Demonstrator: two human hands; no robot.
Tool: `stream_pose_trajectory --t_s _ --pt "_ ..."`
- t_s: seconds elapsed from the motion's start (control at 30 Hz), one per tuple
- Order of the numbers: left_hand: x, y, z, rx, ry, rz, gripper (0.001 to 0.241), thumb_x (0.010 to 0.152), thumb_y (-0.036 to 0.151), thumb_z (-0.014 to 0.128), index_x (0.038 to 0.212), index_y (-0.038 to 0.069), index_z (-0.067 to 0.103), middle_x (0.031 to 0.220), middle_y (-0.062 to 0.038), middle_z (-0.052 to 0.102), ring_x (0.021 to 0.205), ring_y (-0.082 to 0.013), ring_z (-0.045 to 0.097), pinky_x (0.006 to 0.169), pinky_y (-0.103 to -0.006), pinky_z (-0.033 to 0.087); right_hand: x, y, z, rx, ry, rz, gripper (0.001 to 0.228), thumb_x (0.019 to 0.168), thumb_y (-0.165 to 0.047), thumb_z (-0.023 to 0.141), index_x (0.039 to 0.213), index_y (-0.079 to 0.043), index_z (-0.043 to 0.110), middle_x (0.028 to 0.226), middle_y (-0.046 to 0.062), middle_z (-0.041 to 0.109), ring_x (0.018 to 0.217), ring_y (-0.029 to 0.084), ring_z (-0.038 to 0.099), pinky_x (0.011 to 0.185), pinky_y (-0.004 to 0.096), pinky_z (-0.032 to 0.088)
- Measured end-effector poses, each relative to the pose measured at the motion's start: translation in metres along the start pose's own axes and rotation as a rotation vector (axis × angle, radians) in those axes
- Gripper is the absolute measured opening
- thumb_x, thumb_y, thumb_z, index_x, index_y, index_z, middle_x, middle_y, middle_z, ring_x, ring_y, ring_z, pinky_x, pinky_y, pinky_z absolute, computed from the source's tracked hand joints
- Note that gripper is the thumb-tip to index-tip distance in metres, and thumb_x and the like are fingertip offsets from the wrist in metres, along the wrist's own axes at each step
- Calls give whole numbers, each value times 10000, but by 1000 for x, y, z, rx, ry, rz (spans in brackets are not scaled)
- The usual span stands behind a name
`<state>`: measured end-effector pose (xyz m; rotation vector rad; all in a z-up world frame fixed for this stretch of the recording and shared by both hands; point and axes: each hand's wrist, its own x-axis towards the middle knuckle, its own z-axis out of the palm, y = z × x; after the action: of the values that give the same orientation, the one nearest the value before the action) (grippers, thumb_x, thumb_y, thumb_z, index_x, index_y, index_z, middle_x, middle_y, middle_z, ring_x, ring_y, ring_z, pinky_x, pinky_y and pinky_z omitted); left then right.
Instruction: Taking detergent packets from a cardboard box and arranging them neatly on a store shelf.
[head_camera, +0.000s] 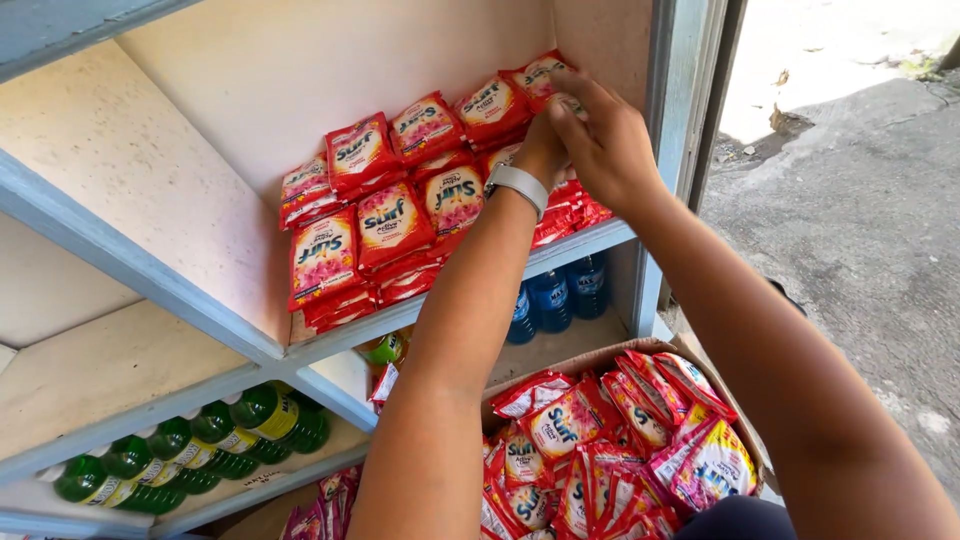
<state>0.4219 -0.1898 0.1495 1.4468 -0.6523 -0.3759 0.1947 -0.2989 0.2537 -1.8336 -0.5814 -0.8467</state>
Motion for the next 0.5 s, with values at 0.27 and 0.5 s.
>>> stream_pose_trajectory --t_s 0.27,0.5 --pt "-70 129 36 1319 260 -258 327 933 284 559 1125 77 723 1060 -188 736 988 -337 723 858 -458 572 44 113 32 -373 -339 134 580 1108 -508 284 1414 -120 590 1414 271 533 1389 461 422 1151 570 250" --pt "-83 103 10 1307 269 -103 364 853 192 601 1194 129 712 1124 -229 703 1088 -389 672 930 -473 528 33 64 36 -712 -377 145 457 1006 -372 342 1248 -234 704 1247 169 685 1200 348 618 1189 613 233"
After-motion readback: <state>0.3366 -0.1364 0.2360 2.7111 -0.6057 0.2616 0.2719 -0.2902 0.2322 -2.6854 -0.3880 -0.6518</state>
